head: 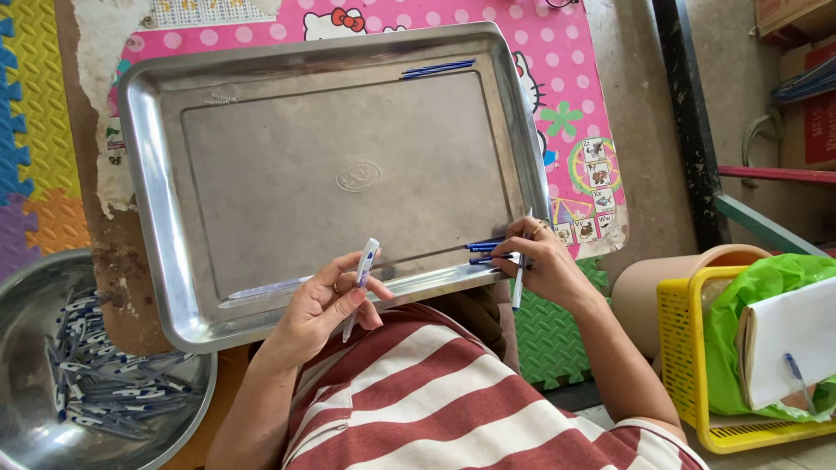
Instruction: The person sits on the floor and assembles pens by inserting blue ink cartridges into white pen barrels. They pick up barrels from a metal bowl, insert the cartridges, and place the assembled pens onto a metal tray.
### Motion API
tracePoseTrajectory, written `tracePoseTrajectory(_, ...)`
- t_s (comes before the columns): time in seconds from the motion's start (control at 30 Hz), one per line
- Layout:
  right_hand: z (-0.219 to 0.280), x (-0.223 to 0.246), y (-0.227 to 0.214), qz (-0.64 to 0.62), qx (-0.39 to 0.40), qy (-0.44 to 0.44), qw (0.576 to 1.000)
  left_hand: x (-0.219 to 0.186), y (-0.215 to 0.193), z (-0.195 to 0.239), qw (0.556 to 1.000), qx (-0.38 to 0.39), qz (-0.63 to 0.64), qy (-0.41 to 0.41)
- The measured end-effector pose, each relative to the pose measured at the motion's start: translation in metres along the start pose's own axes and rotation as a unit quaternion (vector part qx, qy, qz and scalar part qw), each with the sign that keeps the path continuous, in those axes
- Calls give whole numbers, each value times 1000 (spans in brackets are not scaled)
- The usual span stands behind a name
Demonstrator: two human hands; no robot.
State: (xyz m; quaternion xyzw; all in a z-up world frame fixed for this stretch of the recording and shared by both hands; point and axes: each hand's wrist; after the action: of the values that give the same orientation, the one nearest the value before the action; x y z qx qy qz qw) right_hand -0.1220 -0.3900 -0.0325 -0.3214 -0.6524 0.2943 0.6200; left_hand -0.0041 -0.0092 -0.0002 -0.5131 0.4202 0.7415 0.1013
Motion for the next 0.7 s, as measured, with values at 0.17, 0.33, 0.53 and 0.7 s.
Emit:
tracePoseTrajectory(0.17, -14, 23, -11, 32, 24, 16, 999, -2, 0, 1, 1000, -3, 1, 2)
tracePoseTrajectory(0.33, -23, 23, -9, 66, 61, 28, 996, -2, -1, 1, 1000, -6, -6, 1)
tracePoseTrajectory(0.53, -22, 25, -7, 54, 76, 39, 995, 2, -2, 1, 1000, -5, -1, 0)
tracePoseTrajectory(0.7, -25, 15, -4, 83, 85, 29, 992, 1, 0, -4, 999, 8, 31, 10)
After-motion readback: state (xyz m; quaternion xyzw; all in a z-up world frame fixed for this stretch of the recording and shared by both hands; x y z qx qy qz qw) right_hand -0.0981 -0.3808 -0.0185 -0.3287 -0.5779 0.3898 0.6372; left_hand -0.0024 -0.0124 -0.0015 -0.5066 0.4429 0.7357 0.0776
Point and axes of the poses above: each hand's wrist, its own z-axis away from the middle knuckle, its own y-axis out of the palm, x = y × z, and after that the axes turned 3 degrees about -x, right-handed
